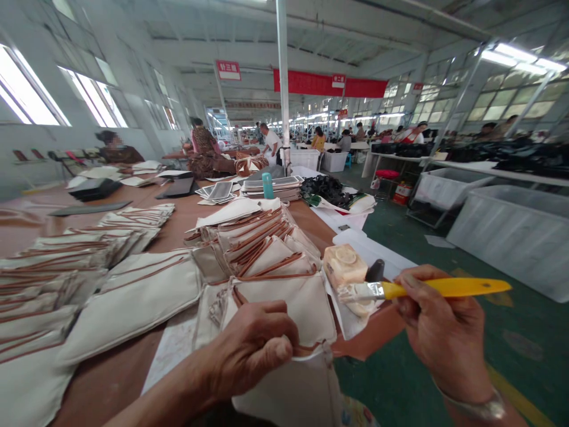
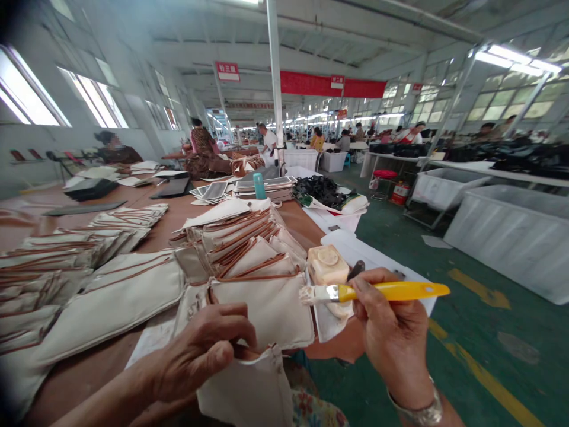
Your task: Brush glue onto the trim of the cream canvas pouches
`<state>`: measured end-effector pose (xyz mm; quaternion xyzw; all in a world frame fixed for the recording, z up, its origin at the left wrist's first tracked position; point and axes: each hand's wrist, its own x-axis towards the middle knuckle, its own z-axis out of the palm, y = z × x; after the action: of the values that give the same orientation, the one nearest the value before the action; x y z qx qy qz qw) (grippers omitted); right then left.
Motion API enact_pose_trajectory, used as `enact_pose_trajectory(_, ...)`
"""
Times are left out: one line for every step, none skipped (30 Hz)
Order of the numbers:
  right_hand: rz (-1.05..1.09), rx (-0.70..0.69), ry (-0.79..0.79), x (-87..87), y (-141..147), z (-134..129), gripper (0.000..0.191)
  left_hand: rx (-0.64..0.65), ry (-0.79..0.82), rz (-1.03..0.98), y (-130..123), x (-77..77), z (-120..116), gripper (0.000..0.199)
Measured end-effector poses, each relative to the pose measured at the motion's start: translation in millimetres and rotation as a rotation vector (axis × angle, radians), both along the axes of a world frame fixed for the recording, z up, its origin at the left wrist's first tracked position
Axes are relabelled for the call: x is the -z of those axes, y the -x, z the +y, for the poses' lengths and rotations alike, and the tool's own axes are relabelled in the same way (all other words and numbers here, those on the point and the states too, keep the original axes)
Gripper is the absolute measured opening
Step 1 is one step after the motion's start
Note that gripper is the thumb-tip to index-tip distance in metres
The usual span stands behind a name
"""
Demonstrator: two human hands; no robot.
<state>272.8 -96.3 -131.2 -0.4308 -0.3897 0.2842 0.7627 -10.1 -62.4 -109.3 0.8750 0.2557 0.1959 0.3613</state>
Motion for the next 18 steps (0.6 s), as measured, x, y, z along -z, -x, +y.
enact_pose_trajectory(0.029, 0.012, -0.002, -1.6, 0.6, -1.8, 0.019, 0.016, -0.003, 0.015, -0.6, 1.4, 1.2, 0.072)
enact_pose_trajectory(0.051, 0.022, -0.003, -3.1, 1.0, -3.5, 0.019, 0.029, -0.009, 0.029, -1.6, 3.1, 2.4, 0.068)
enact_pose_trajectory(0.067, 0.026, 0.001, -4.4, 1.1, -5.0, 0.019, 0.041, -0.011, 0.039, -2.7, 4.6, 3.6, 0.062)
enact_pose_trajectory(0.078, 0.023, 0.008, -5.5, 0.8, -6.2, 0.019, 0.051, -0.010, 0.046, -3.8, 6.0, 4.8, 0.055)
enact_pose_trajectory(0.085, 0.017, 0.014, -6.5, 0.4, -7.2, 0.019, 0.058, -0.011, 0.048, -4.8, 7.0, 5.8, 0.049)
enact_pose_trajectory(0.092, 0.012, 0.016, -7.2, 0.0, -8.0, 0.018, 0.063, -0.013, 0.052, -5.6, 7.8, 6.8, 0.043)
enact_pose_trajectory(0.098, 0.006, 0.013, -7.9, -0.5, -8.7, 0.018, 0.065, -0.018, 0.058, -6.1, 8.2, 7.6, 0.039)
enact_pose_trajectory(0.106, 0.000, 0.009, -8.6, -0.9, -9.3, 0.019, 0.064, -0.028, 0.065, -6.3, 8.4, 8.2, 0.036)
enact_pose_trajectory(0.116, -0.008, 0.007, -9.2, -1.3, -9.8, 0.019, 0.060, -0.045, 0.071, -6.3, 8.3, 8.4, 0.033)
enact_pose_trajectory(0.125, -0.013, 0.008, -9.8, -1.4, -10.4, 0.019, 0.054, -0.071, 0.076, -6.2, 7.9, 8.3, 0.031)
enact_pose_trajectory(0.134, -0.017, 0.013, -10.4, -1.4, -11.0, 0.019, 0.043, -0.108, 0.080, -6.1, 7.3, 7.7, 0.028)
enact_pose_trajectory(0.141, -0.022, 0.023, -10.8, -1.3, -11.6, 0.020, 0.034, -0.159, 0.082, -6.1, 6.3, 6.7, 0.025)
enact_pose_trajectory(0.147, -0.029, 0.030, -11.2, -0.9, -12.1, 0.020, 0.027, -0.226, 0.083, -6.3, 5.0, 5.1, 0.023)
enact_pose_trajectory(0.149, -0.038, 0.036, -11.4, -0.1, -12.6, 0.020, 0.025, -0.304, 0.085, -6.8, 3.5, 3.1, 0.022)
enact_pose_trajectory(0.148, -0.049, 0.036, -11.4, 1.0, -12.9, 0.020, 0.026, -0.393, 0.089, -7.4, 1.9, 0.8, 0.021)
enact_pose_trajectory(0.139, -0.068, 0.035, -11.2, 2.6, -13.1, 0.020, 0.028, -0.489, 0.092, -8.3, 0.3, -1.6, 0.021)
enact_pose_trajectory(0.126, -0.091, 0.033, -10.7, 4.7, -13.2, 0.019, 0.032, -0.588, 0.099, -9.2, -0.9, -4.0, 0.021)
enact_pose_trajectory(0.108, -0.118, 0.032, -9.8, 7.4, -13.2, 0.019, 0.036, -0.685, 0.107, -10.2, -1.7, -6.3, 0.021)
